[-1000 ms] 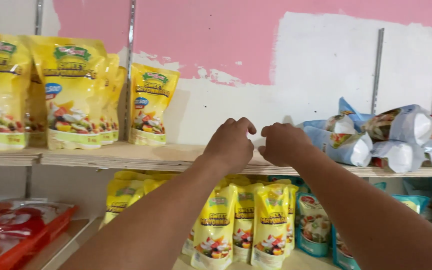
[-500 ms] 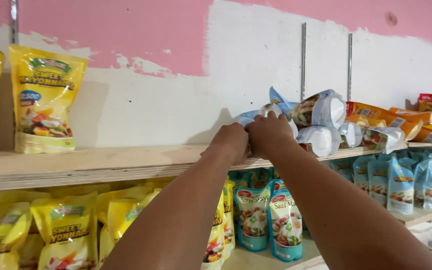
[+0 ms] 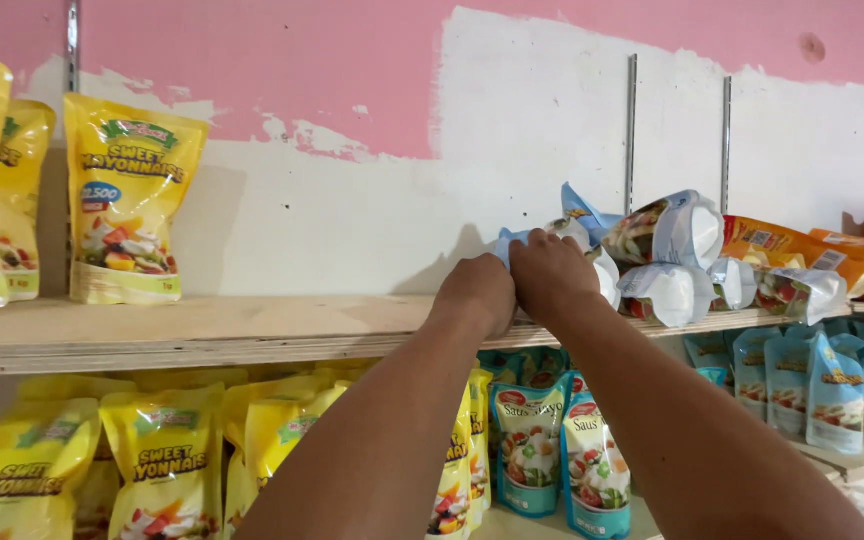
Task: The recorder is seen organizing and arranging pouches of mayonnaise and sauce on wooden shelves in a grocery store.
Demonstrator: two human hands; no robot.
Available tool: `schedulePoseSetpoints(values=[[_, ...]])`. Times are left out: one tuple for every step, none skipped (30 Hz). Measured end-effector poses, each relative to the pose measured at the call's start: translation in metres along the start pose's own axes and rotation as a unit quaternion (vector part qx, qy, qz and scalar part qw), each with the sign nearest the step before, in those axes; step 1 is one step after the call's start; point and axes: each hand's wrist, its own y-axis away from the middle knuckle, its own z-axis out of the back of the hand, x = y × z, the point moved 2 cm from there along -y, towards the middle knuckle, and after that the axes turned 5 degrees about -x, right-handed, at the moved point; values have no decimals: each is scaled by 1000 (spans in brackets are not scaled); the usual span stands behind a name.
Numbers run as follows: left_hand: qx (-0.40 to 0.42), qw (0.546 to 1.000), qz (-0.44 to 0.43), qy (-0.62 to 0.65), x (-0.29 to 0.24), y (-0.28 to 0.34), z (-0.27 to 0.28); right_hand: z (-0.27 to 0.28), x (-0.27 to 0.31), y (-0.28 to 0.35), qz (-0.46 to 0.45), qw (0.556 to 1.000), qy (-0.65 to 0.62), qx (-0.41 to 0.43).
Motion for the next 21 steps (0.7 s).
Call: schedulePoseSetpoints(values=[[-5,1000,1,-1,0,4,6,3,3,-2,3,1000,0,-4],[4,1000,7,-17,0,9,11,5,6,-2,1,1000,16,-2],[12,999,13,-33,0,13,15,6,8,-2,-1,999,33,0],[12,999,14,-32,3,10,15,9,9,-2,-1,999,33,1],[2,999,30,-22,7,8,16,12,10,-2,-16,1000,26,-4],[-9,999,48,-11,13,5,18,16,12,-4,-29,999,19,-10],[-11,999,50,-10,20,1,19,21,13,-6,-26,999,19,-10],[-26,998,58,-3,27,-4,21,27,13,-8,-57,998,-23,-17],[-41,997,65,4,34,-9,24,33,13,-9,-89,994,-64,-25],[-43,997,66,4,41,-13,26,38,19,-9,-87,994,-64,-26],[-37,993,105,34,49,-17,28,43,24,-8,-103,986,-121,-41],[-34,987,145,62,59,-21,32,50,31,-8,-117,975,-179,-57],[-38,987,147,62,54,-10,47,50,33,-11,-114,975,-181,-59],[-45,976,201,68,52,3,62,49,37,-14,-140,955,-254,-58],[-52,963,255,74,50,16,78,48,41,-18,-164,930,-324,-56],[-59,962,258,72,48,33,95,53,50,-19,-159,929,-329,-58],[-111,953,247,133,45,49,112,57,58,-20,-196,894,-398,-60],[-162,939,232,194,40,65,129,62,65,-21,-232,853,-463,-62],[-168,939,233,191,47,67,143,66,74,-24,-228,852,-467,-64],[-197,948,189,165,51,68,157,69,82,-26,-236,833,-498,-48],[-225,954,144,139,56,70,171,72,92,-28,-244,813,-527,-32]])
